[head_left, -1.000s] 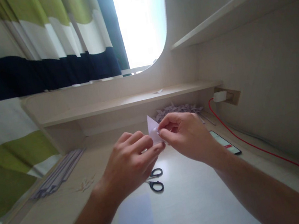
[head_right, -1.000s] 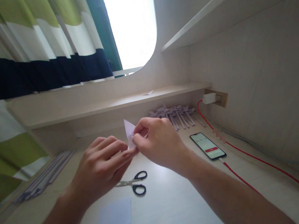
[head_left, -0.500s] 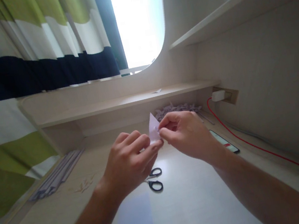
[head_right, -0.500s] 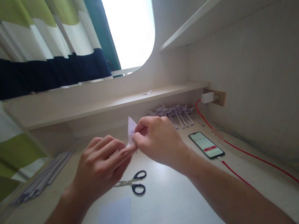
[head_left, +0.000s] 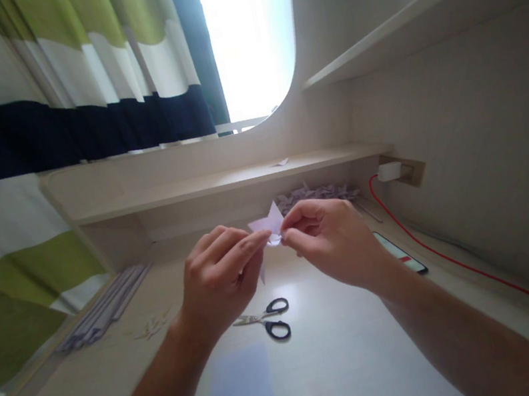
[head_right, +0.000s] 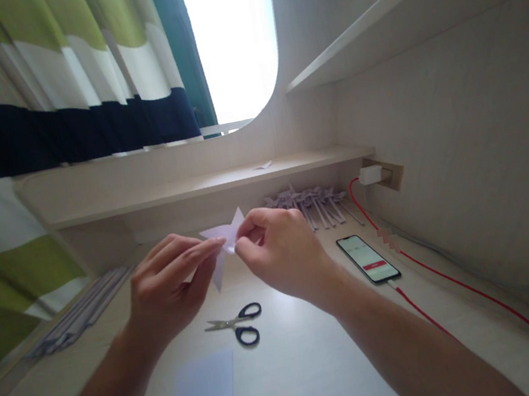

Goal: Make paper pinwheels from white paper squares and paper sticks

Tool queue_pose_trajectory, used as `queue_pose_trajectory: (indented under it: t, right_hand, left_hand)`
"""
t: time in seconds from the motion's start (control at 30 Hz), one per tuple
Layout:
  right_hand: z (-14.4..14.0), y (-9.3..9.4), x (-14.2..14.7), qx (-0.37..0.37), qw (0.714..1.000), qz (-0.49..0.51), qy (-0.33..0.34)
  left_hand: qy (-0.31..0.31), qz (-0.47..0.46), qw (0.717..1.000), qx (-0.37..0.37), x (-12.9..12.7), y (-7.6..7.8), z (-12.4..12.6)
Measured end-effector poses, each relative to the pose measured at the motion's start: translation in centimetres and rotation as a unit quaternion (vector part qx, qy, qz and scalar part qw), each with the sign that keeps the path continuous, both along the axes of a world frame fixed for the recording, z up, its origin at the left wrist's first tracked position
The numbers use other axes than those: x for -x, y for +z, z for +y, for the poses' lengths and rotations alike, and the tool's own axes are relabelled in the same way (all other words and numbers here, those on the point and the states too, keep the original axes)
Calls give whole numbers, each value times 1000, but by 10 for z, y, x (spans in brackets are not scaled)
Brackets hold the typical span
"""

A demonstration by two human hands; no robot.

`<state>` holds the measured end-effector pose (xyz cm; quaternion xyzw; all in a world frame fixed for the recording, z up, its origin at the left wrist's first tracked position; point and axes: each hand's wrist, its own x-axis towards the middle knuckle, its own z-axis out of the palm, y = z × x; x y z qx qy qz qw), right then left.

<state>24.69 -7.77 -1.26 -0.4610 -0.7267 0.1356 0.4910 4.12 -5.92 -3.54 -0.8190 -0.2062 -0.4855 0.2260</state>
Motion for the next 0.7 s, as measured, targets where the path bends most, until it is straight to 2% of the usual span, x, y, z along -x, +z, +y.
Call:
queue_pose_trajectory:
  t: [0.1,0.27,0.43,0.7]
  right_hand:
    - [-2,-3,1,2,999,29,41]
    - [-4,-4,2,-15,995,56,82]
    - [-8,-2,3,-29,993,53,102]
    - [-12,0,3,-42,991,38,125]
  left_hand:
    - [-22,-44,998,40,2,3,1]
    - [-20,-35,996,84,7,9,-2]
    - [-19,-21,996,88,9,11,-3]
    - [-53,-41,992,108,8,11,-6]
